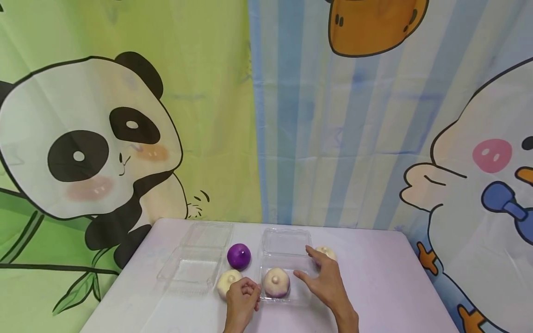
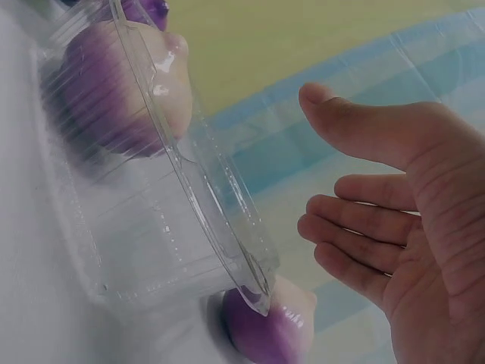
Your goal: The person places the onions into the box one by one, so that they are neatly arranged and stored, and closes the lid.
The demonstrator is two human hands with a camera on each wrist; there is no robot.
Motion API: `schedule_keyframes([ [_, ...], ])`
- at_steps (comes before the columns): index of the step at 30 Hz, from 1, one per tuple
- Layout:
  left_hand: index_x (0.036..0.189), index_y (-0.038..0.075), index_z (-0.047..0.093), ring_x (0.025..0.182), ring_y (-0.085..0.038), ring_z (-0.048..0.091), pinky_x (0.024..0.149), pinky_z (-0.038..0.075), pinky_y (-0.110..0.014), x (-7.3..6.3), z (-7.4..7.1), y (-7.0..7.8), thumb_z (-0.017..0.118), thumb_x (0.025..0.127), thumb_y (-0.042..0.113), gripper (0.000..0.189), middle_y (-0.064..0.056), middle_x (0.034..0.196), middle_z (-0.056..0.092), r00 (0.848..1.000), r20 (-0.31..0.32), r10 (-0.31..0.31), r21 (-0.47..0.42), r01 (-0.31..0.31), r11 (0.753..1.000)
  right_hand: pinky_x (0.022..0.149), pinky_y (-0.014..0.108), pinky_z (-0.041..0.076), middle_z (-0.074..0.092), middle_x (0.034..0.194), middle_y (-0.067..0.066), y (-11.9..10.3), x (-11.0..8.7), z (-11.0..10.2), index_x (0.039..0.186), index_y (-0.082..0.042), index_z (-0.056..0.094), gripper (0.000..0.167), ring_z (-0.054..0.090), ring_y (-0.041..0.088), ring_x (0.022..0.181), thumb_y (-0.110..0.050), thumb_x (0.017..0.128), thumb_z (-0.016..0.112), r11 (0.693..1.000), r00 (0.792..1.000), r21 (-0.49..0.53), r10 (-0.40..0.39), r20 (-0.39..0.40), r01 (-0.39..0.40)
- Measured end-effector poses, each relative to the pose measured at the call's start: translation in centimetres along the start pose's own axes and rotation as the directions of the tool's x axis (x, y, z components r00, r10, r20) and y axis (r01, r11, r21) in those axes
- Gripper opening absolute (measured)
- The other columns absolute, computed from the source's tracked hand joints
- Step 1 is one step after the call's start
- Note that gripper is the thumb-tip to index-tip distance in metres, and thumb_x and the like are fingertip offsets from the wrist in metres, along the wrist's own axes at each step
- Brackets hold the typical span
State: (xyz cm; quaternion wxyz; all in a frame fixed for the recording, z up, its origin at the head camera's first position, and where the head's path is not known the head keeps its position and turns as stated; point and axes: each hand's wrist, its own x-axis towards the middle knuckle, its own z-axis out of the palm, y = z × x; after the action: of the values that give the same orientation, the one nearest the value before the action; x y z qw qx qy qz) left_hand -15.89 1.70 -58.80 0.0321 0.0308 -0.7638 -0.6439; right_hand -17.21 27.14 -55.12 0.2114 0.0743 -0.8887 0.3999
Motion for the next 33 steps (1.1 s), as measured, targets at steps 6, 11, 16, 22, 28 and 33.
schedule_keyframes([
  [6, 0.080, 0.005, 0.067, 0.040, -0.003, 0.056, 0.044, 0.044, -0.018, 0.0, -0.1, 0.0, 0.078, 0.091, -0.001, 0.017, -0.004, 0.059, 0.070, 1.000, 0.006, -0.015, -0.002, 0.015, 1.000, 0.103, 0.064, 0.057, 0.080, 0.129, 0.013, 0.2, -0.1, -0.2, 0.140, -0.003, 0.072, 0.074, 0.077, 0.040, 0.114, -0.025, 0.076, 0.101, 1.000, 0.999, -0.011, 0.006, -0.032, -0.006],
  [11, 0.079, 0.005, 0.067, 0.040, -0.004, 0.056, 0.044, 0.044, -0.018, 0.0, -0.1, 0.0, 0.077, 0.090, -0.001, 0.017, -0.004, 0.058, 0.069, 1.000, 0.001, -0.012, 0.003, 0.012, 1.000, 0.107, 0.066, 0.054, 0.079, 0.132, 0.014, 0.4, 0.0, -0.5, 0.139, -0.002, 0.072, 0.072, 0.075, 0.042, 0.121, -0.023, 0.076, 0.101, 1.000, 0.998, -0.031, -0.003, -0.058, 0.001],
  [16, 0.079, 0.005, 0.067, 0.040, -0.003, 0.056, 0.043, 0.044, -0.018, 0.0, 0.0, 0.1, 0.078, 0.090, -0.001, 0.017, -0.006, 0.059, 0.070, 1.000, -0.003, -0.004, -0.003, 0.004, 1.000, 0.108, 0.068, 0.053, 0.077, 0.135, 0.018, 0.8, 0.0, -0.7, 0.139, -0.001, 0.071, 0.070, 0.072, 0.047, 0.126, -0.023, 0.078, 0.100, 1.000, 0.997, -0.024, 0.002, -0.074, -0.004],
  [22, 0.079, 0.005, 0.067, 0.041, -0.004, 0.056, 0.044, 0.044, -0.020, 0.0, 0.0, 0.1, 0.078, 0.090, 0.000, 0.017, -0.005, 0.059, 0.069, 1.000, -0.005, 0.004, -0.006, -0.004, 1.000, 0.108, 0.057, 0.058, 0.077, 0.134, 0.018, 1.1, -0.1, -0.7, 0.139, -0.001, 0.071, 0.069, 0.073, 0.047, 0.124, -0.021, 0.079, 0.099, 0.999, 0.995, -0.036, 0.003, -0.100, -0.006],
  [28, 0.079, 0.004, 0.067, 0.041, -0.004, 0.056, 0.043, 0.044, -0.019, -0.1, 0.0, 0.1, 0.078, 0.090, -0.001, 0.017, -0.005, 0.058, 0.069, 1.000, -0.002, 0.000, -0.020, 0.000, 1.000, 0.108, -0.003, 0.032, 0.077, 0.133, 0.020, 1.5, -0.1, -0.9, 0.139, 0.001, 0.070, 0.070, 0.073, 0.049, 0.122, -0.017, 0.078, 0.099, 0.999, 0.989, -0.037, -0.020, -0.143, 0.015],
  [33, 0.079, 0.004, 0.066, 0.040, -0.004, 0.056, 0.043, 0.044, -0.018, 0.0, 0.0, 0.0, 0.079, 0.090, -0.002, 0.018, -0.005, 0.058, 0.069, 1.000, 0.001, -0.003, -0.030, 0.003, 1.000, 0.112, 0.008, 0.041, 0.077, 0.134, 0.019, 1.8, 0.0, -0.9, 0.138, 0.001, 0.071, 0.069, 0.073, 0.048, 0.124, -0.016, 0.077, 0.100, 0.999, 0.987, -0.049, -0.010, -0.159, 0.002],
])
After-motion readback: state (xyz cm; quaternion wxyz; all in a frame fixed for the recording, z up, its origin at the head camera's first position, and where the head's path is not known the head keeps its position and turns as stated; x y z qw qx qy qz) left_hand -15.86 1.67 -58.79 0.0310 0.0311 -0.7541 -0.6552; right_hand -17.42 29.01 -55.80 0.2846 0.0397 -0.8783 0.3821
